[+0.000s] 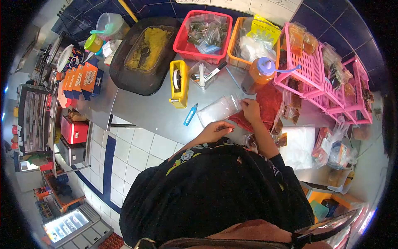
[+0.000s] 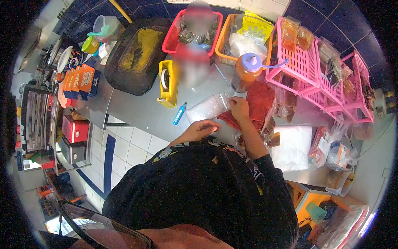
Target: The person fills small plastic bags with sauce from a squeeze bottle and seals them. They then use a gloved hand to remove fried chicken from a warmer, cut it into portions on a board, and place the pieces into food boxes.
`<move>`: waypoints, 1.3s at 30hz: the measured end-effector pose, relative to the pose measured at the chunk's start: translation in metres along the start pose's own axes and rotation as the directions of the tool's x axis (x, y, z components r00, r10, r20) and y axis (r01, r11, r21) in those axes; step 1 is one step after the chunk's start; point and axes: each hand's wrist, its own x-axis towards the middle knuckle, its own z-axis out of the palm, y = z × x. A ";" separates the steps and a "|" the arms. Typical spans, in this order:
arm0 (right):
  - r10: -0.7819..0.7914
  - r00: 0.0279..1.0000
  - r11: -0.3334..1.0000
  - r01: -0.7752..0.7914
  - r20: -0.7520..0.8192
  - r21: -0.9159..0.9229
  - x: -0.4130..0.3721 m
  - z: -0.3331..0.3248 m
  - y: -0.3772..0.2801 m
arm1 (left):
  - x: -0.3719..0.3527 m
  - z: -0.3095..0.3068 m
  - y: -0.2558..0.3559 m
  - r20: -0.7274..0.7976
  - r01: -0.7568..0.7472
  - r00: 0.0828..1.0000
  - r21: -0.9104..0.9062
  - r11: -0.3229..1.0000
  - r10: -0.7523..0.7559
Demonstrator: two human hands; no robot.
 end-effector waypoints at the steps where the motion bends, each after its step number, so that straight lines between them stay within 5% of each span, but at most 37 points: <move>1: -0.114 0.991 0.993 0.115 -0.064 0.002 -0.002 0.003 0.007 | 0.001 0.000 0.002 -0.004 0.001 1.000 0.001 1.000 -0.001; 2: -0.225 0.966 0.974 0.227 -0.128 -0.003 -0.004 0.004 0.015 | 0.004 0.000 0.000 -0.010 -0.012 1.000 0.019 1.000 0.012; 8: -0.126 0.967 0.956 0.178 -0.220 0.234 -0.034 -0.029 -0.045 | 0.013 0.006 0.018 -0.141 -0.052 0.988 0.132 0.990 0.070; 13: -0.195 0.979 0.919 0.203 -0.057 0.337 -0.067 -0.022 -0.081 | 0.014 0.011 0.032 -0.339 -0.248 0.916 -0.056 0.967 0.215; 14: -0.232 0.972 0.918 0.233 -0.043 0.321 -0.072 -0.020 -0.086 | 0.009 0.002 0.037 -0.322 -0.099 0.937 0.137 0.986 0.138; 17: -0.090 0.976 0.728 -0.072 0.198 0.682 -0.072 -0.007 -0.069 | -0.001 -0.002 0.052 -0.234 -0.161 0.948 0.233 0.959 0.216; 20: -0.194 0.917 0.595 -0.173 0.349 0.785 -0.074 -0.027 -0.093 | -0.004 -0.007 0.044 -0.198 -0.263 0.946 0.004 0.965 0.258; 23: -0.212 0.886 0.672 -0.174 0.412 0.720 -0.075 -0.031 -0.094 | -0.013 -0.013 0.055 -0.132 -0.157 0.976 0.111 0.981 0.171; 26: -0.193 0.878 0.660 -0.214 0.438 0.720 -0.078 -0.037 -0.104 | -0.011 -0.014 0.047 -0.142 -0.244 0.961 -0.028 0.969 0.238; 29: -0.270 0.854 0.663 -0.170 0.444 0.729 -0.083 -0.036 -0.109 | -0.016 -0.017 0.056 -0.045 -0.131 0.989 0.134 0.982 0.138; 32: -0.295 0.856 0.693 -0.114 0.424 0.712 -0.086 -0.038 -0.113 | -0.013 -0.008 0.060 -0.054 -0.009 0.999 -0.007 1.000 0.008; 35: -0.238 0.855 0.880 -0.011 0.461 0.475 -0.083 -0.052 -0.118 | -0.012 -0.001 0.054 -0.073 -0.072 0.994 0.088 0.994 0.078; 37: -0.396 0.843 0.892 0.259 0.363 0.370 -0.084 -0.047 -0.107 | -0.010 0.001 0.043 -0.098 -0.140 0.983 0.138 0.980 0.155; 39: -0.455 0.857 0.869 0.367 0.243 0.333 -0.086 -0.046 -0.114 | -0.004 -0.003 0.030 -0.110 -0.214 0.961 0.280 0.936 0.252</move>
